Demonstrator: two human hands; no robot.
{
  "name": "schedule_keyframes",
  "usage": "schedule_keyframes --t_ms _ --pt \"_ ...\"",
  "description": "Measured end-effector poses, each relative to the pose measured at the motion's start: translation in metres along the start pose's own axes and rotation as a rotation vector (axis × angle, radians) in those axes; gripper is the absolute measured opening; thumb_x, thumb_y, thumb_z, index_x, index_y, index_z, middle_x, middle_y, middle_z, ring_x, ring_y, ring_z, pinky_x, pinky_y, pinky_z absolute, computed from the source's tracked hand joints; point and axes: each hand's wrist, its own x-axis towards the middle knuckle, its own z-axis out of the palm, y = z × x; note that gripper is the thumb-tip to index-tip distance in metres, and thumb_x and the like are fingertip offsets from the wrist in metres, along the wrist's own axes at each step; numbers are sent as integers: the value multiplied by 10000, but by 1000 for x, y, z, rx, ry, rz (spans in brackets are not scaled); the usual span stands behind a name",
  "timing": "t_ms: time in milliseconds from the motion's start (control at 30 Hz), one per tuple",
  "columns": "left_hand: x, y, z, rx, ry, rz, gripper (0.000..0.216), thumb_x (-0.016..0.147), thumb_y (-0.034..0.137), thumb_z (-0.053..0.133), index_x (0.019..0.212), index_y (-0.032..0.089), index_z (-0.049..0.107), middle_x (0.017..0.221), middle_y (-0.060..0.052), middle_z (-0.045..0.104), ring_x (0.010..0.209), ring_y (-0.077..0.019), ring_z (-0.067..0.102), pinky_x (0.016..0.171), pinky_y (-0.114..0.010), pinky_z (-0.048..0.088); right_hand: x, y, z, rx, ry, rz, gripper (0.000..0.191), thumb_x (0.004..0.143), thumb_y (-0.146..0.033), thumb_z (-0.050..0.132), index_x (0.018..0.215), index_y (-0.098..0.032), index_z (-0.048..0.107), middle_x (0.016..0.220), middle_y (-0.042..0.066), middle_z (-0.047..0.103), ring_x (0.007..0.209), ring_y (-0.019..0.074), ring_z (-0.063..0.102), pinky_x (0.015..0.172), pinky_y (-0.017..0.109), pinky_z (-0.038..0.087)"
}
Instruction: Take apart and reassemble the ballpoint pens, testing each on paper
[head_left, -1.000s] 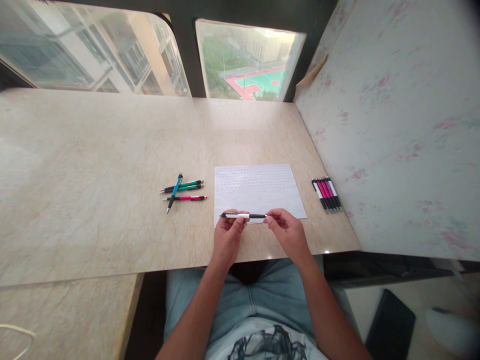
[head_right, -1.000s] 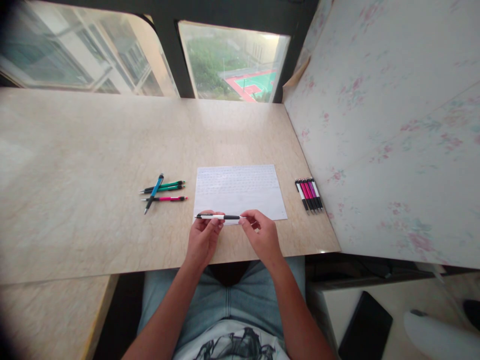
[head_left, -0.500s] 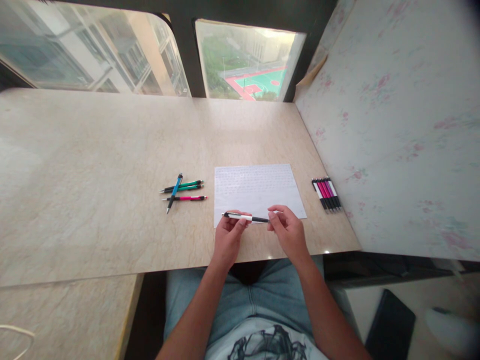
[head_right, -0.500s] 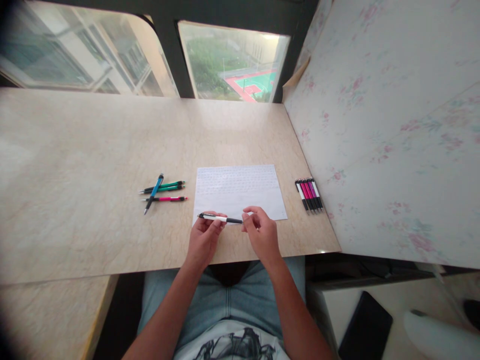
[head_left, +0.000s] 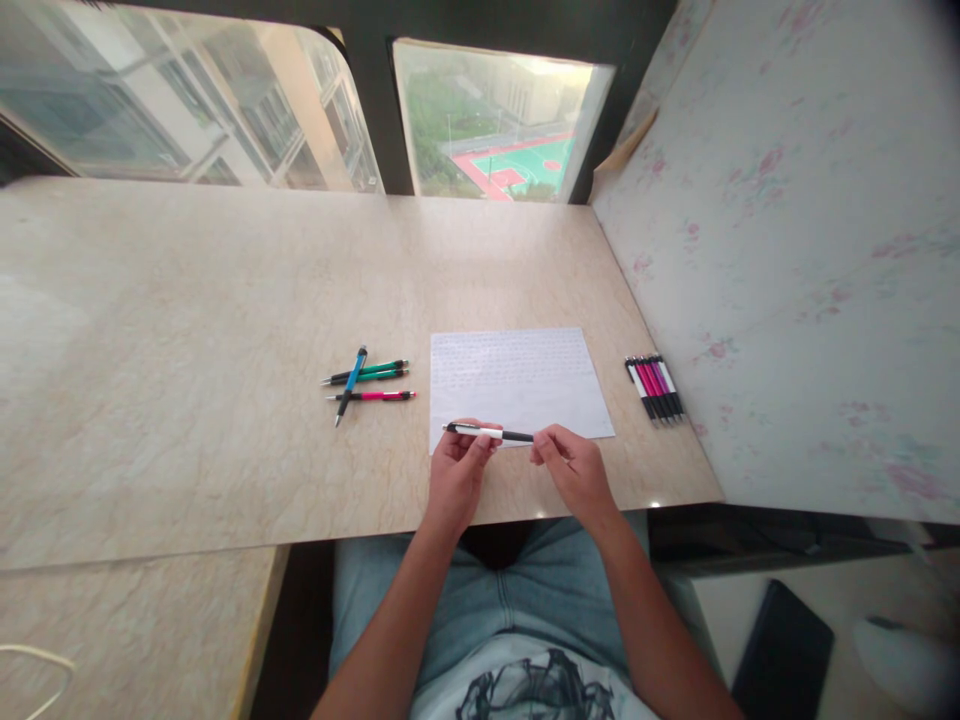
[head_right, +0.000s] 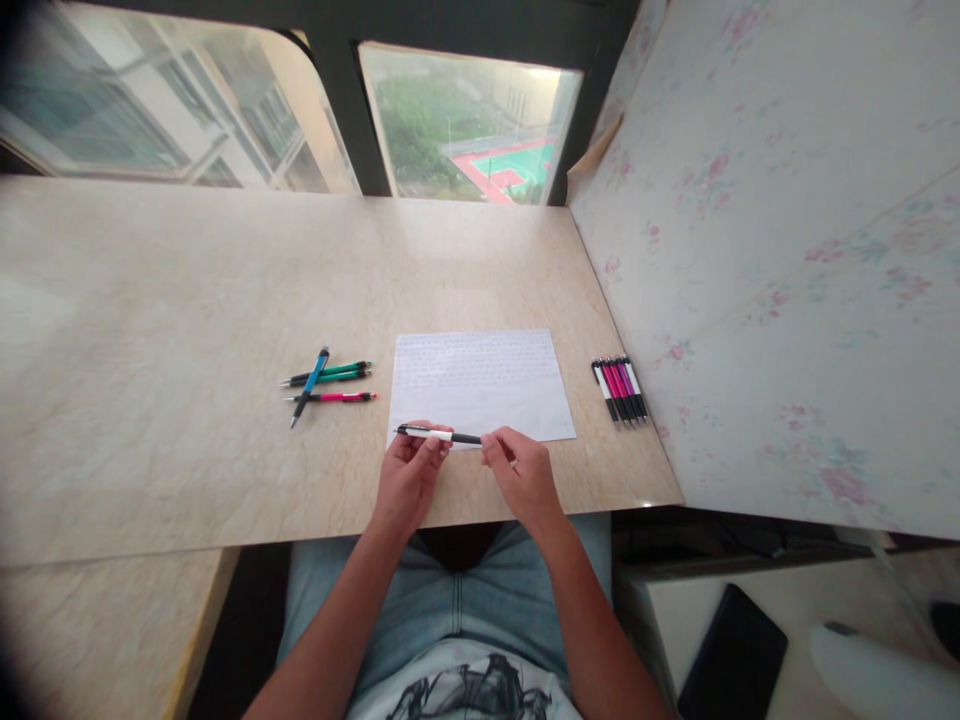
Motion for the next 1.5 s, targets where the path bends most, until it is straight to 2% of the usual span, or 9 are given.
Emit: schedule_keyframes --t_ms 200,600,700,800,933,1033,1233,1400,1500 --pt "1 0 1 28 16 15 266 723 275 822 910 198 651 900 -29 737 792 -119 650 786 -258 490 0 -3 1 -61 55 -19 269 943 -431 518 826 -208 612 736 16 658 661 162 607 625 259 455" --pt "-1 0 1 28 -5 15 303 701 279 839 917 204 640 900 -20 718 852 -134 654 818 -274 489 -2 2 2 -110 -29 -24 417 994 -418 396 643 -210 481 548 -40 461 533 123 470 571 252 341" --pt "0 -1 -1 78 4 31 288 720 317 824 922 209 650 912 -22 714 870 -142 649 824 -273 483 -1 4 0 -80 -94 11 437 992 -423 404 630 -202 509 542 -33 505 527 120 488 560 247 354" --pt "0 0 -2 214 13 46 266 745 358 799 916 196 675 896 -32 713 841 -145 637 797 -262 471 0 3 -6 -68 -247 19 413 978 -401 439 666 -188 604 591 -9 603 566 131 549 572 248 398" --pt "-1 1 -1 306 -4 48 347 765 374 782 1037 192 665 840 -33 709 770 -147 634 744 -265 468 2 0 -8 35 -346 22 207 910 -326 555 980 -201 704 839 26 719 733 158 652 655 270 499" --pt "-3 1 1 311 -40 50 368 768 350 784 1074 201 645 775 -11 690 711 -141 628 702 -257 469 1 0 2 188 -316 58 301 852 -296 628 1143 -222 643 920 30 722 825 173 680 709 294 547" --pt "-6 2 5 407 -83 53 243 746 320 797 928 184 710 770 -23 691 692 -147 616 636 -249 470 -5 6 23 472 -277 166 598 822 -255 665 1378 -253 445 889 -2 692 764 156 695 719 309 583" --pt "-6 4 5 434 -73 84 196 772 325 773 910 189 738 765 -21 683 663 -140 582 646 -256 455 -7 9 20 562 -325 182 933 776 -212 716 1535 -334 187 992 -2 665 719 129 690 684 295 588" --pt "-5 5 4 441 -49 98 192 799 344 747 914 189 742 789 -30 689 690 -149 584 681 -262 450 -6 10 13 601 -298 200 1025 771 -225 727 1553 -351 78 951 -14 661 710 141 704 646 289 588"
